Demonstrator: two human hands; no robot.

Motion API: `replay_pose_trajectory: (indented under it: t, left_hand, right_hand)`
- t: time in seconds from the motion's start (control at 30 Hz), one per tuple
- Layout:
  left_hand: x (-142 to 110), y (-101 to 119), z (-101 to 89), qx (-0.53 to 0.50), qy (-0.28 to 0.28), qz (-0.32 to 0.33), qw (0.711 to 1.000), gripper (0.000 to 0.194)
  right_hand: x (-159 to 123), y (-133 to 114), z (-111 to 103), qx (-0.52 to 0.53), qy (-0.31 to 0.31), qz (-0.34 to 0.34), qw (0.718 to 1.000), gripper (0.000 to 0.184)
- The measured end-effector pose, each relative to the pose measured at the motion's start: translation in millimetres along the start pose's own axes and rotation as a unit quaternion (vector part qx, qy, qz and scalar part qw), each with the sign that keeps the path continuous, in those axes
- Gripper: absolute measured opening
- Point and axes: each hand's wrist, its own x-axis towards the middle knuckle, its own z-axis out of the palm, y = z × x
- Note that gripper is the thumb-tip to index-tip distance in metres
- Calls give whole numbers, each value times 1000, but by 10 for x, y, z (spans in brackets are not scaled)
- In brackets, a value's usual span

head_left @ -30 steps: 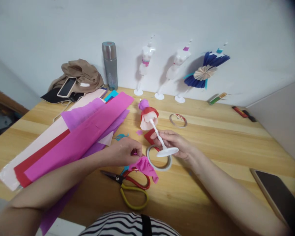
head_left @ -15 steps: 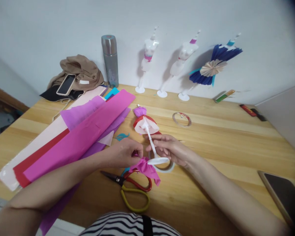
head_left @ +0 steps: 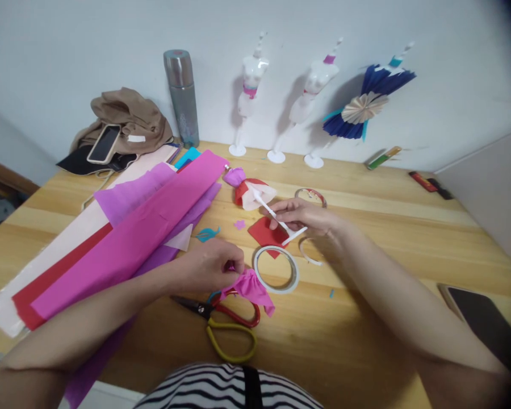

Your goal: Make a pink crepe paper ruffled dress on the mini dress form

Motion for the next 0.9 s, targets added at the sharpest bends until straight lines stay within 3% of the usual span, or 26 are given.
replay_pose_trajectory:
  t: [0.13,0.33,0.43,0.5,0.57,0.73,0.9]
  left_hand:
    - [11,-10,6,-7,-6,-6,1000,12]
    - [23,-15,-33,-12,-3,-30,999,11]
    - [28,-21,-60,6,-3,-38,999,10]
    - [27,-21,-73,14,-1,-40,999,10]
    - [21,-15,-81,15,-4,-37,999,11]
    - [1,20,-114,42,7,-36,998,11]
    - [-1,55,-171,67,8,-31,997,11]
  right_hand:
    - [-47,27,-61,-40,-6,7,999,31]
    - [-177,31,-107,-150,-22,-7,988,32]
    - [-270,-6,-50,-196,65,-85,975,29]
    - [-381,-31,72,-232,165,-159,945,22]
    - [-524,-36,268,-271,207,-215,915,18]
    - [-805,147,821,-380,58,-290,876,20]
    - [-852,461,1019,-444,51,-274,851,19]
